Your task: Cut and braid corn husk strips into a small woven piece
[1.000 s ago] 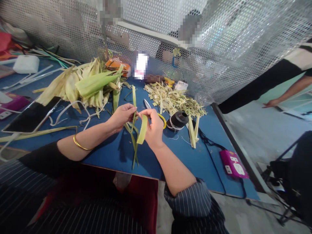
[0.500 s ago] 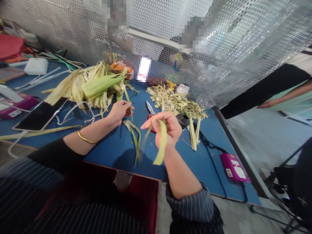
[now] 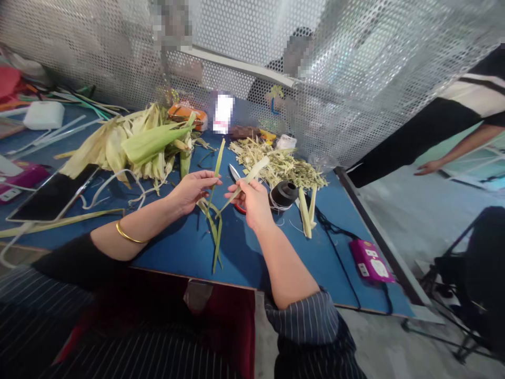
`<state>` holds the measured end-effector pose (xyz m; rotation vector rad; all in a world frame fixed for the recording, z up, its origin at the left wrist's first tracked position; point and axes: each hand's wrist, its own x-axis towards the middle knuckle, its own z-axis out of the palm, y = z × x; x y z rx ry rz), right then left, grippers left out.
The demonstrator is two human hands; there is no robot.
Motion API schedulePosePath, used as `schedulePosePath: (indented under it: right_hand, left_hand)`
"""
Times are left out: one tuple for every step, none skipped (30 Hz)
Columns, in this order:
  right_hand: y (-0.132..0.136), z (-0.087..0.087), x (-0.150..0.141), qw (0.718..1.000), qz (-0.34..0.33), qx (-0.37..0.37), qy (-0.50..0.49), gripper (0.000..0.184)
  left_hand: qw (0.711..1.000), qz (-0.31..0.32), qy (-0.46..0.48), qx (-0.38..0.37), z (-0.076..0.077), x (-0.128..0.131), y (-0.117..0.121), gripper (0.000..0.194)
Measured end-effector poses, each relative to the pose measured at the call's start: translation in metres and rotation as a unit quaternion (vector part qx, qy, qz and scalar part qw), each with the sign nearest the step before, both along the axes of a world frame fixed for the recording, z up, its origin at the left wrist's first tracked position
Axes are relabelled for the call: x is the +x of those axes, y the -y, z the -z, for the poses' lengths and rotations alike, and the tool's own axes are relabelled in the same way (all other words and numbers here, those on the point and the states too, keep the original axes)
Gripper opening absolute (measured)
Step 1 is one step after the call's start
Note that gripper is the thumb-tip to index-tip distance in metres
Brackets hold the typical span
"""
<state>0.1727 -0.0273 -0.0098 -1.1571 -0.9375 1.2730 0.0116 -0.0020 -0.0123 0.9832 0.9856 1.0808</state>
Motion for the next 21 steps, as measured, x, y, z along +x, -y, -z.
schedulePosePath:
  right_hand:
    - [0.001,0.000,-0.001,1.000,-0.001,0.006,0.018,0.012]
    - [0.002,-0.001,-0.002,0.999,-0.002,0.016,0.036,0.012]
    - [0.003,-0.001,-0.003,0.998,-0.001,0.030,0.057,0.011]
    - [0.004,-0.001,-0.004,0.996,0.001,0.046,0.080,0.011]
    - [0.005,0.000,-0.006,0.992,0.005,0.064,0.105,0.012]
    - [0.006,0.001,-0.007,0.988,0.008,0.082,0.133,0.015]
    - [0.007,0.003,-0.008,0.982,0.012,0.098,0.158,0.017]
    - [0.007,0.005,-0.010,0.977,0.012,0.111,0.183,0.019]
    - [0.008,0.007,-0.010,0.971,0.010,0.121,0.206,0.020]
    - [0.008,0.008,-0.011,0.965,0.008,0.127,0.228,0.021]
    - [0.009,0.010,-0.011,0.960,0.004,0.132,0.247,0.022]
    - [0.009,0.012,-0.011,0.955,0.001,0.135,0.263,0.023]
    - [0.009,0.013,-0.011,0.951,-0.001,0.138,0.276,0.024]
    - [0.009,0.015,-0.011,0.947,-0.002,0.141,0.289,0.026]
    - [0.008,0.016,-0.011,0.942,0.000,0.143,0.302,0.027]
    - [0.008,0.017,-0.011,0.937,0.003,0.144,0.319,0.029]
    - [0.007,0.018,-0.010,0.929,0.005,0.146,0.339,0.030]
    - [0.007,0.018,-0.010,0.920,0.007,0.149,0.363,0.032]
    - [0.007,0.018,-0.011,0.909,0.006,0.155,0.388,0.033]
    - [0.007,0.018,-0.011,0.898,0.004,0.162,0.409,0.033]
    - [0.007,0.017,-0.011,0.890,0.001,0.167,0.425,0.032]
  left_hand:
    - [1.000,0.006,0.005,-0.004,0.000,0.000,0.000,0.011]
    - [1.000,0.012,0.008,-0.006,0.000,0.000,0.001,0.011]
    - [1.000,0.017,0.013,-0.008,0.000,0.001,0.002,0.011]
    - [1.000,0.023,0.018,-0.010,0.000,0.002,0.003,0.011]
    - [0.999,0.029,0.025,-0.014,0.001,0.003,0.004,0.012]
    - [0.999,0.036,0.033,-0.018,0.002,0.004,0.005,0.013]
    - [0.998,0.042,0.041,-0.022,0.003,0.005,0.005,0.013]
    - [0.997,0.047,0.049,-0.023,0.004,0.006,0.006,0.013]
    - [0.997,0.050,0.054,-0.023,0.004,0.007,0.007,0.014]
    - [0.997,0.052,0.056,-0.024,0.005,0.008,0.007,0.014]
    - [0.997,0.052,0.055,-0.026,0.005,0.009,0.008,0.014]
    - [0.997,0.051,0.051,-0.029,0.005,0.009,0.008,0.013]
    - [0.997,0.050,0.046,-0.032,0.005,0.010,0.008,0.013]
    - [0.997,0.048,0.041,-0.033,0.005,0.010,0.008,0.013]
    - [0.998,0.046,0.037,-0.032,0.006,0.010,0.008,0.013]
    - [0.998,0.044,0.033,-0.028,0.006,0.009,0.008,0.013]
    - [0.998,0.042,0.030,-0.021,0.007,0.009,0.008,0.014]
    - [0.999,0.040,0.027,-0.013,0.008,0.009,0.007,0.015]
    - [0.999,0.038,0.026,-0.008,0.008,0.009,0.007,0.016]
    - [0.999,0.038,0.026,-0.005,0.009,0.009,0.007,0.016]
    - [0.999,0.039,0.030,-0.007,0.009,0.009,0.007,0.016]
